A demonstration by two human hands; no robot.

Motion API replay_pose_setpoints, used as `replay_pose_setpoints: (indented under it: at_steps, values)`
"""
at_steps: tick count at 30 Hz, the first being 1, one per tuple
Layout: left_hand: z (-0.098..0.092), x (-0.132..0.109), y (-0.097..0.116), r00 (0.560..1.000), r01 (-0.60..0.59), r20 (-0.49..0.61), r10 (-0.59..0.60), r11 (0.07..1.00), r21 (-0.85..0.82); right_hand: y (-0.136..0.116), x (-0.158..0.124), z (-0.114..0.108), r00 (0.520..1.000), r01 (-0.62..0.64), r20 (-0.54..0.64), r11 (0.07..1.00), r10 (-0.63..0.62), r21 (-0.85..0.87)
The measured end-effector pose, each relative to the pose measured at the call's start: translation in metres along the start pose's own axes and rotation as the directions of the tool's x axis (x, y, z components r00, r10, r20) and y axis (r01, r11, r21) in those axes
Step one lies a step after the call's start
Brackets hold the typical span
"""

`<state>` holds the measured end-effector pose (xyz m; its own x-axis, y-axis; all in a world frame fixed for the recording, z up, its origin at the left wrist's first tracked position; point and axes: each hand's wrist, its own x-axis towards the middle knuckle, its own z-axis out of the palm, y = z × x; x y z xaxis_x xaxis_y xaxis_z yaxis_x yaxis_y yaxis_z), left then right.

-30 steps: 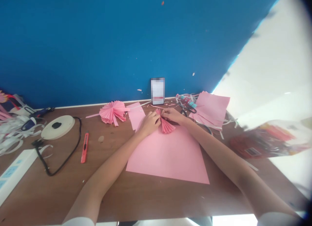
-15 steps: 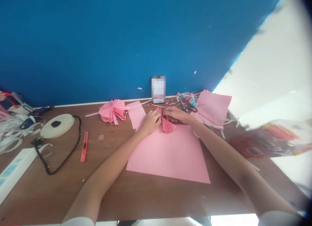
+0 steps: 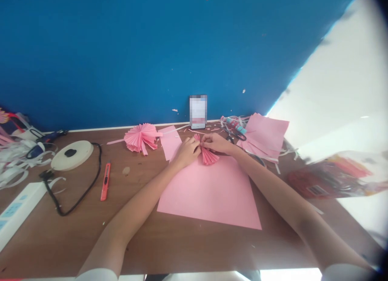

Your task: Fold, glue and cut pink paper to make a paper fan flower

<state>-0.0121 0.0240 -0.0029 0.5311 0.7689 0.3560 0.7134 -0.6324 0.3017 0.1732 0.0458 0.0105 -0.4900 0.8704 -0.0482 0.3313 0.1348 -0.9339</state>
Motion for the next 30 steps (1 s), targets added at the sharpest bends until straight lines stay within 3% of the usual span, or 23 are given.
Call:
replay_pose_setpoints:
  at_steps: [5,10,21,30]
  values:
    - [-0.001,0.001,-0.001,0.999,-0.022,0.025,0.023,0.999,-0.035,0.002,0.002,0.001,0.994,0.107,-0.013,0.986,-0.110,-0.128]
    - [-0.001,0.003,0.000,0.999,-0.020,0.034,0.023,0.996,-0.083,-0.002,0.004,0.007,0.956,0.257,-0.063,0.924,-0.285,-0.282]
    - [-0.003,0.004,0.004,0.998,0.058,0.038,-0.052,0.985,-0.161,0.005,0.002,0.032,0.918,0.125,-0.309,0.922,-0.247,-0.367]
    - [-0.001,0.005,0.002,0.999,0.034,0.038,-0.028,0.986,-0.164,0.006,-0.001,0.040,0.866,0.092,-0.415,0.905,-0.279,-0.416]
